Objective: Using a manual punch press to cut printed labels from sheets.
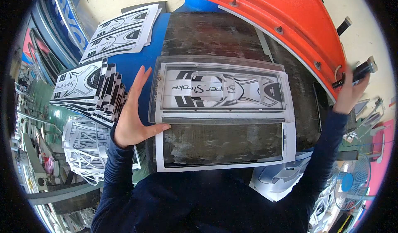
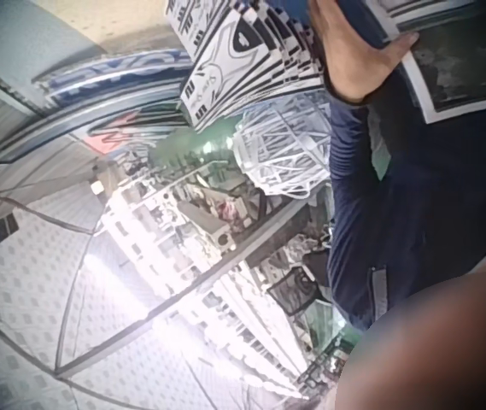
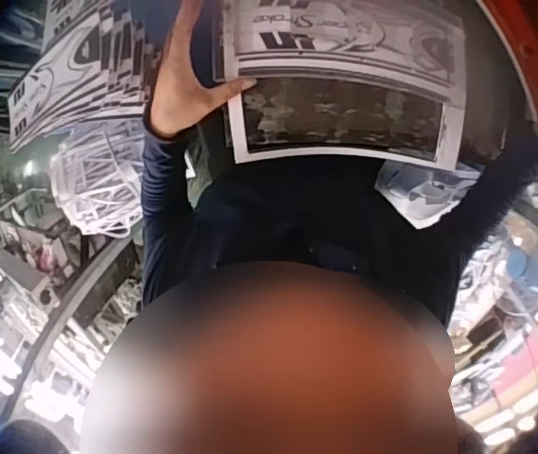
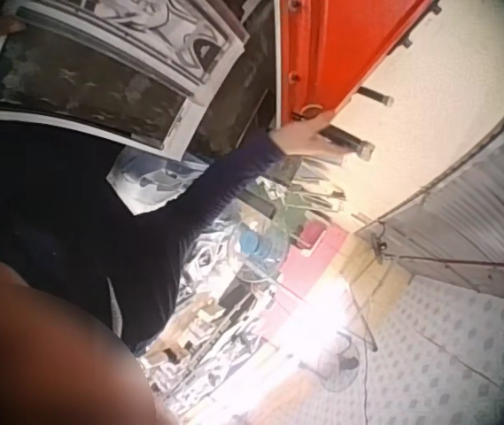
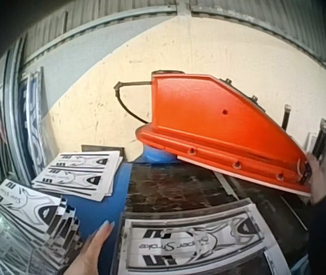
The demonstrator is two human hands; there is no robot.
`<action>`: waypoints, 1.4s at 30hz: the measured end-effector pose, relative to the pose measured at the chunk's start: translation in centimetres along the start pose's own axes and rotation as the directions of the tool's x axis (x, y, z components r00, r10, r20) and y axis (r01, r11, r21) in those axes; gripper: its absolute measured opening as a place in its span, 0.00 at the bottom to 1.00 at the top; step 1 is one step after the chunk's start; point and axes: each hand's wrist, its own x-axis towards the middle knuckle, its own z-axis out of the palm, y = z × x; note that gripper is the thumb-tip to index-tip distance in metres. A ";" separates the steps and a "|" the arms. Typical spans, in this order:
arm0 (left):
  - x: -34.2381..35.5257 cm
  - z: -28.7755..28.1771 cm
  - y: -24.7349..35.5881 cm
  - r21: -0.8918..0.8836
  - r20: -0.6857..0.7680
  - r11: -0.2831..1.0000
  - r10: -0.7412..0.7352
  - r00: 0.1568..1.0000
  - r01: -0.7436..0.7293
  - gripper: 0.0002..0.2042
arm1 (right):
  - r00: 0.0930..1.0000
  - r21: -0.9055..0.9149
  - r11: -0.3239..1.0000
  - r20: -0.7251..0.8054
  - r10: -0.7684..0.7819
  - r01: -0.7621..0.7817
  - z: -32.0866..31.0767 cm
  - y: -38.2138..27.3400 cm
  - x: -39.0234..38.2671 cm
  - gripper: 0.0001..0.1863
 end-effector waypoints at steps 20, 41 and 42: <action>0.1 -0.1 -0.1 -0.014 0.056 0.996 -0.086 0.995 0.087 0.65 | 0.241 0.326 0.903 0.887 -0.394 0.278 3.6 -14.7 -11.0 0.32; 8.0 5.3 5.7 -0.006 0.207 0.934 0.351 0.913 -0.357 0.25 | 0.779 0.535 0.781 0.619 -0.103 -0.322 0.7 -8.7 -13.2 0.42; 8.7 5.9 5.6 -0.017 0.248 0.932 0.356 0.901 -0.363 0.26 | 0.799 0.569 0.746 0.595 -0.085 -0.345 0.7 -8.3 -13.3 0.42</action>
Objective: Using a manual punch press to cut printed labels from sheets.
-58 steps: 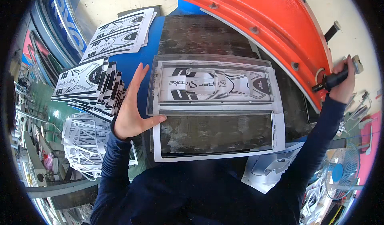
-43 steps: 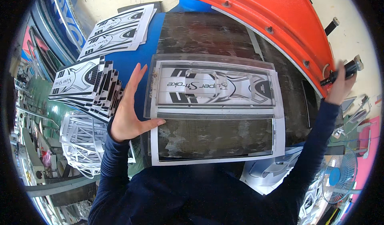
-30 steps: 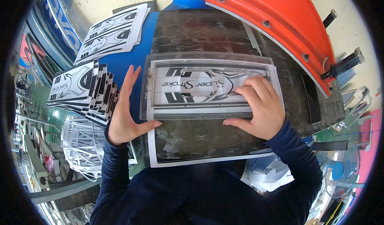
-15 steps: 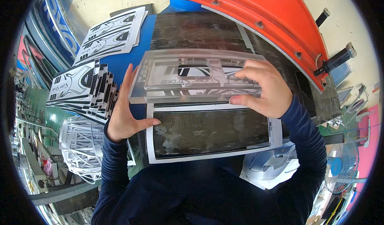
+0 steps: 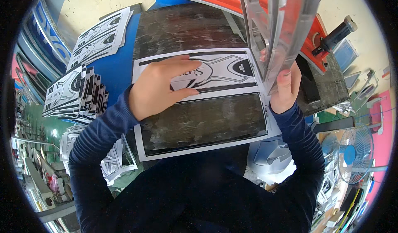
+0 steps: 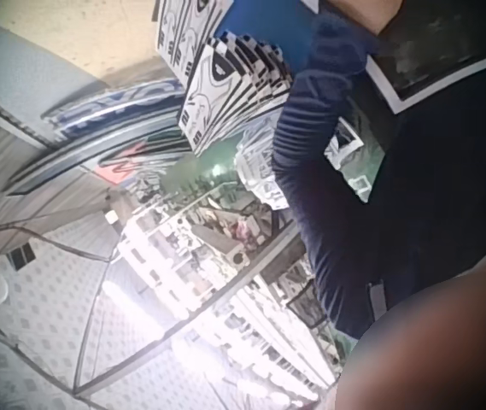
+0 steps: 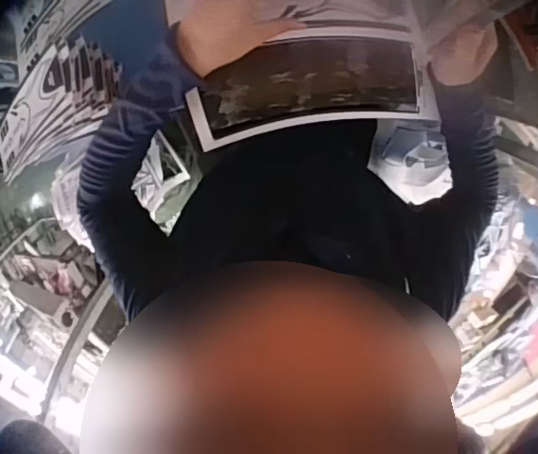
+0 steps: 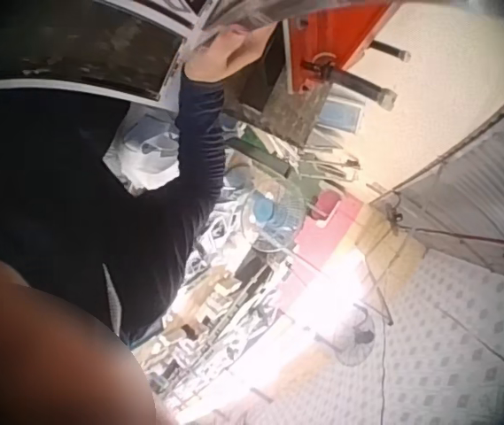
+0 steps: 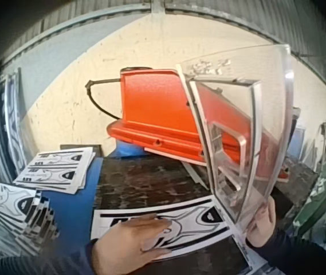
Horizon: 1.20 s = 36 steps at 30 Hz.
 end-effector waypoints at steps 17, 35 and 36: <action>1.3 1.5 0.6 0.125 0.072 0.992 0.005 0.997 -0.014 0.19 | 0.991 0.064 0.998 -0.132 0.023 -0.014 -0.4 0.1 -0.1 0.43; -5.2 -10.2 0.6 -0.702 -0.647 0.703 -0.565 0.512 -0.112 0.18 | 0.991 0.064 0.997 -0.127 -0.042 0.051 -1.3 1.8 -0.5 0.43; -6.6 -11.8 0.7 -0.609 -0.749 0.754 -0.444 0.491 -0.247 0.17 | 0.989 0.072 0.996 -0.143 -0.040 0.051 -1.2 2.0 -0.5 0.44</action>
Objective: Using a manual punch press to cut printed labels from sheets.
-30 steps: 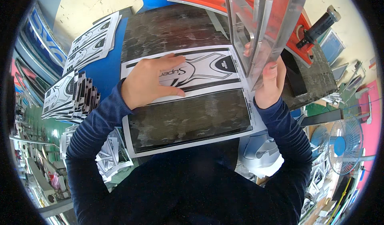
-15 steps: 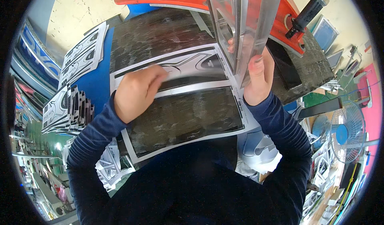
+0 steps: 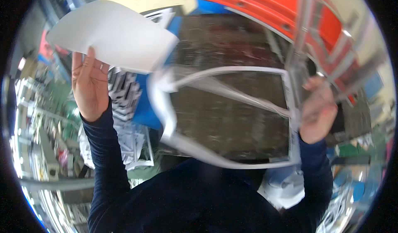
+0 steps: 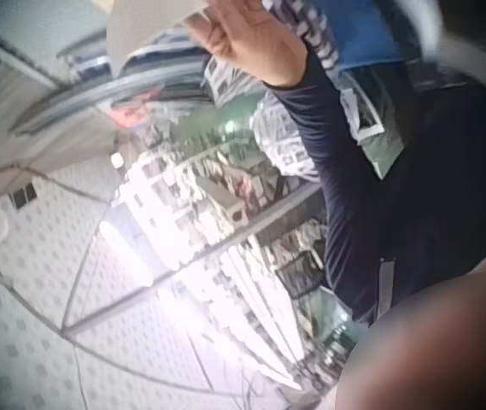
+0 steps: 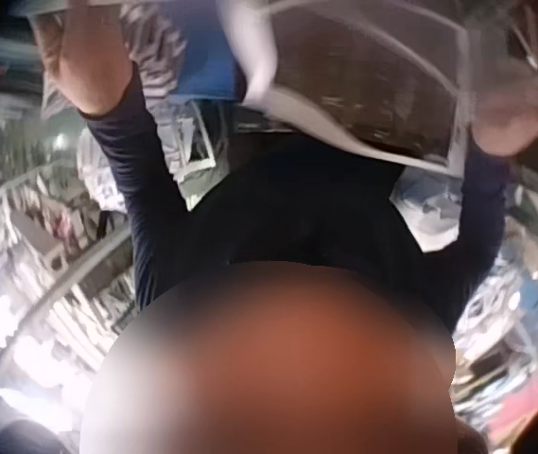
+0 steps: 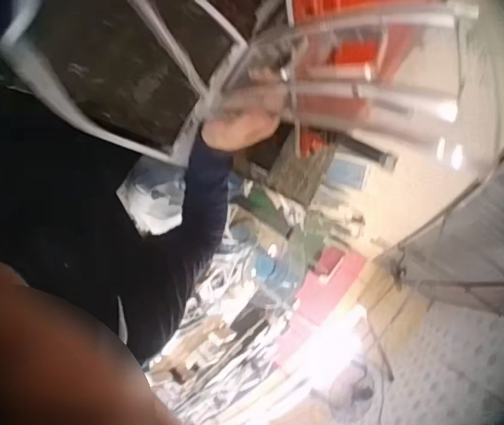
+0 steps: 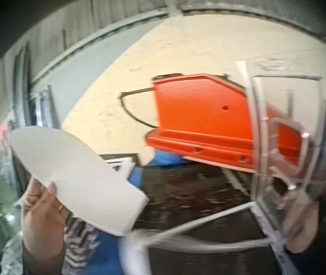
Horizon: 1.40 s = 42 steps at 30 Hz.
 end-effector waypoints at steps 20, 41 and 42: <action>-7.1 -5.0 -0.6 0.628 0.691 0.589 -0.121 0.713 -0.509 0.22 | 0.995 0.014 0.997 -0.065 -0.070 0.071 -0.5 0.7 0.0 0.36; -8.7 -26.3 24.0 0.904 -0.141 0.392 -0.101 0.985 0.170 0.09 | 0.993 -0.042 0.997 -0.098 -0.072 0.068 -5.8 -2.4 -2.1 0.45; -8.4 -29.5 25.2 0.897 -0.209 0.375 -0.104 0.973 0.232 0.09 | 0.995 -0.037 0.998 -0.077 -0.062 0.060 -6.0 -2.3 -2.3 0.45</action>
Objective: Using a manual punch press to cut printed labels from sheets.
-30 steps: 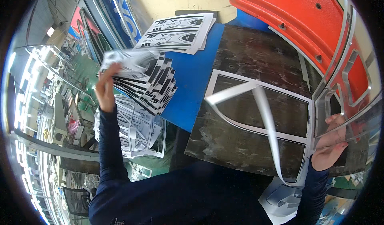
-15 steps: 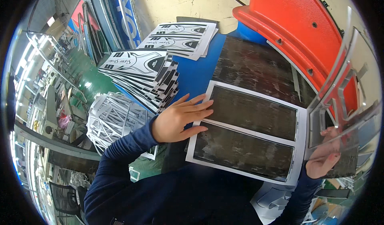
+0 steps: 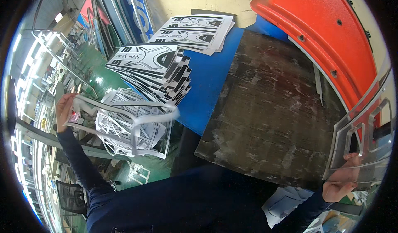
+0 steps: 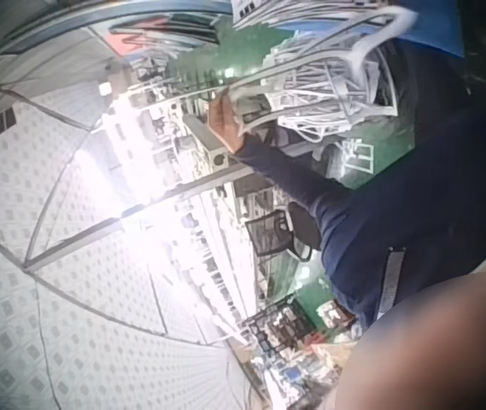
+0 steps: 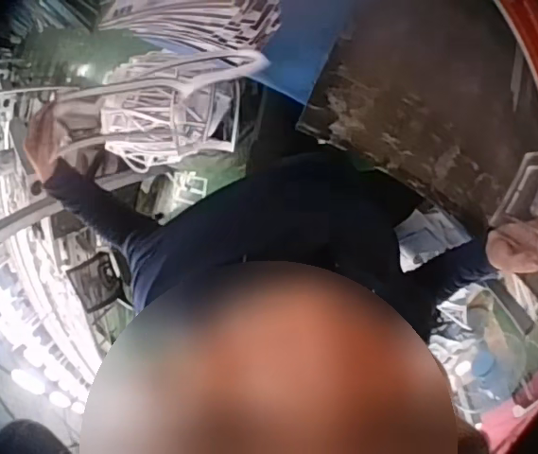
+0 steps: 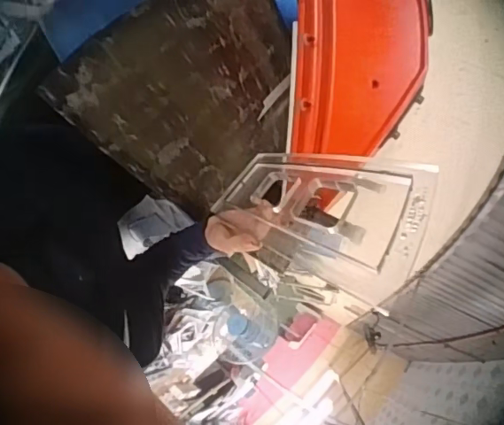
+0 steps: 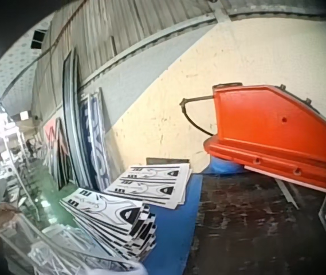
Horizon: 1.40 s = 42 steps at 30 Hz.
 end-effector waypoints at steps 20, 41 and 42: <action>23.5 34.2 10.9 0.318 0.658 0.660 0.363 0.660 -0.680 0.21 | 0.996 0.062 0.997 -0.065 0.052 -0.048 -0.3 0.9 -1.3 0.45; 32.7 32.0 13.1 0.530 0.536 0.134 0.712 0.453 -0.837 0.12 | 0.990 0.036 0.999 -0.140 0.022 -0.017 0.7 1.3 -1.5 0.43; 31.3 31.9 15.5 0.525 0.408 0.267 0.754 0.515 -0.808 0.13 | 0.988 0.016 0.999 -0.149 0.030 -0.028 0.9 1.3 -1.6 0.43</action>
